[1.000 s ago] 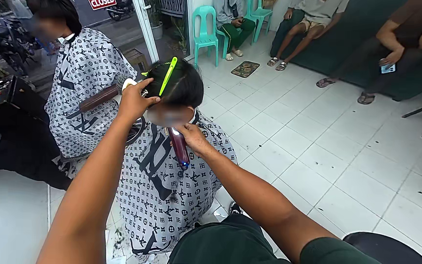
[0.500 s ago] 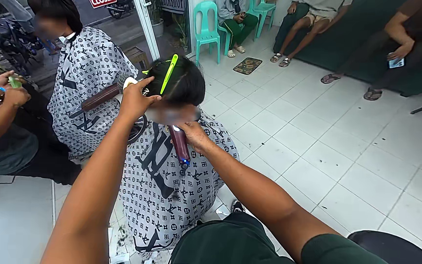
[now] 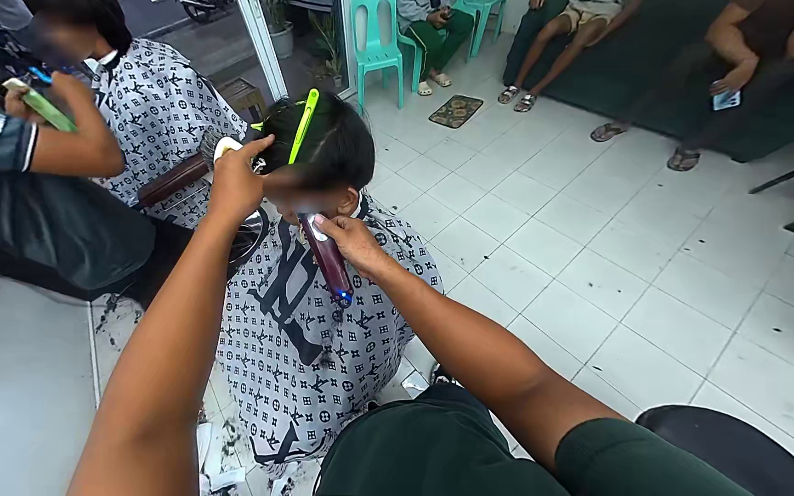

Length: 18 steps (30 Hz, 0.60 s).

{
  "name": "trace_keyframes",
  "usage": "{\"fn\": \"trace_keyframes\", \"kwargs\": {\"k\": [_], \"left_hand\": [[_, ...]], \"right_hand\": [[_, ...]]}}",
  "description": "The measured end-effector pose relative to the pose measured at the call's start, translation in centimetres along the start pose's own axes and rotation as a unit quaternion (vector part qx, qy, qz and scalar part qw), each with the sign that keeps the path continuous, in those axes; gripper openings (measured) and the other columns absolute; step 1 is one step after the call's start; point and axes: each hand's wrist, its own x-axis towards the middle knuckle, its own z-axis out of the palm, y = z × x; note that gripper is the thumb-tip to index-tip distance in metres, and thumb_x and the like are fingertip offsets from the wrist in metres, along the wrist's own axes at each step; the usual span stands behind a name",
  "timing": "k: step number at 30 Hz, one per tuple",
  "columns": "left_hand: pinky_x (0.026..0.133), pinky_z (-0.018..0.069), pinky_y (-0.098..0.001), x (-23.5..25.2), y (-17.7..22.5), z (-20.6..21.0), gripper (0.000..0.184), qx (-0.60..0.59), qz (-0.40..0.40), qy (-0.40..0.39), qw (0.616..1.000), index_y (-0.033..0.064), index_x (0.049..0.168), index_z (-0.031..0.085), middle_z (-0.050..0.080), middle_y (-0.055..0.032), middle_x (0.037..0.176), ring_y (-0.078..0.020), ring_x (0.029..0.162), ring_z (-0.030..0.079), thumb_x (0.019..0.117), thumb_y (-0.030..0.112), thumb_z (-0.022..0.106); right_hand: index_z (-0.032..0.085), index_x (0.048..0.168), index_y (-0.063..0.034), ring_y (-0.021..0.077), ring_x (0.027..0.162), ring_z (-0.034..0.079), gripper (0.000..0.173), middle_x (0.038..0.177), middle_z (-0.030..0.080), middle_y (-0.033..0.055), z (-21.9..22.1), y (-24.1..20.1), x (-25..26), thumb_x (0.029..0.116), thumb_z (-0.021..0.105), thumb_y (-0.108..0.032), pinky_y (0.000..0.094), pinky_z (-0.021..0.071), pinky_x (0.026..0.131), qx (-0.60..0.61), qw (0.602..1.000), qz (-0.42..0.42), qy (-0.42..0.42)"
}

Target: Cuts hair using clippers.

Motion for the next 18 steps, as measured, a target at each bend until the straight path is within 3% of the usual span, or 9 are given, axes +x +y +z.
{"fn": "trace_keyframes", "kwargs": {"k": [2, 5, 7, 11, 18], "left_hand": [[0.114, 0.035, -0.06, 0.0, -0.1, 0.1, 0.064, 0.0, 0.005, 0.002, 1.0, 0.0108, 0.147, 0.057, 0.062, -0.0212, 0.14, -0.0422, 0.133, 0.053, 0.0903, 0.03, 0.081], [0.114, 0.0354, -0.0598, 0.1, -0.2, 0.2, 0.064, 0.001, 0.006, 0.004, 1.0, 0.0115, 0.147, 0.058, 0.062, -0.0204, 0.139, -0.041, 0.133, 0.054, 0.09, 0.03, 0.081], [0.114, 0.0357, -0.0603, 0.1, -0.2, 0.2, 0.064, 0.0, 0.006, 0.003, 1.0, 0.0118, 0.147, 0.057, 0.062, -0.0213, 0.139, -0.0415, 0.132, 0.055, 0.0903, 0.03, 0.08], [0.113, 0.036, -0.0598, 0.1, -0.2, 0.2, 0.064, 0.006, 0.002, 0.002, 1.0, 0.0123, 0.147, 0.057, 0.062, -0.0214, 0.139, -0.0414, 0.132, 0.054, 0.0912, 0.032, 0.079], [0.114, 0.0353, -0.059, 0.0, 0.2, 0.0, 0.064, 0.014, -0.002, -0.001, 1.0, 0.0123, 0.148, 0.057, 0.061, -0.022, 0.14, -0.0413, 0.133, 0.054, 0.0914, 0.033, 0.079]], "right_hand": [[0.064, 0.11, 0.0049, 0.0243, 0.083, 0.069, 0.048, 0.094, 0.069, 0.0174, 0.1, -0.1, -0.1, 0.1075, 0.051, -0.041, 0.043, 0.0585, 0.079, 0.008, 1.0, 0.009, 0.001], [0.063, 0.118, 0.0029, 0.0239, 0.086, 0.07, 0.046, 0.097, 0.07, 0.0165, 0.1, -0.3, -0.2, 0.107, 0.053, -0.041, 0.0441, 0.0584, 0.082, -0.022, 0.999, -0.022, 0.007], [0.063, 0.118, 0.0038, 0.0238, 0.085, 0.07, 0.046, 0.097, 0.07, 0.0168, -0.1, -0.2, -0.3, 0.1065, 0.054, -0.04, 0.0439, 0.059, 0.081, -0.029, 0.999, -0.025, 0.001], [0.063, 0.113, 0.0053, 0.0243, 0.081, 0.07, 0.047, 0.095, 0.069, 0.0174, -0.7, 0.1, -0.3, 0.1098, 0.046, -0.039, 0.0421, 0.0603, 0.075, 0.075, 0.996, 0.038, -0.002], [0.061, 0.116, 0.0054, 0.0241, 0.079, 0.071, 0.046, 0.094, 0.069, 0.0172, -1.2, -0.1, -0.3, 0.1109, 0.044, -0.037, 0.0404, 0.0619, 0.074, 0.1, 0.995, 0.014, 0.012]]}}
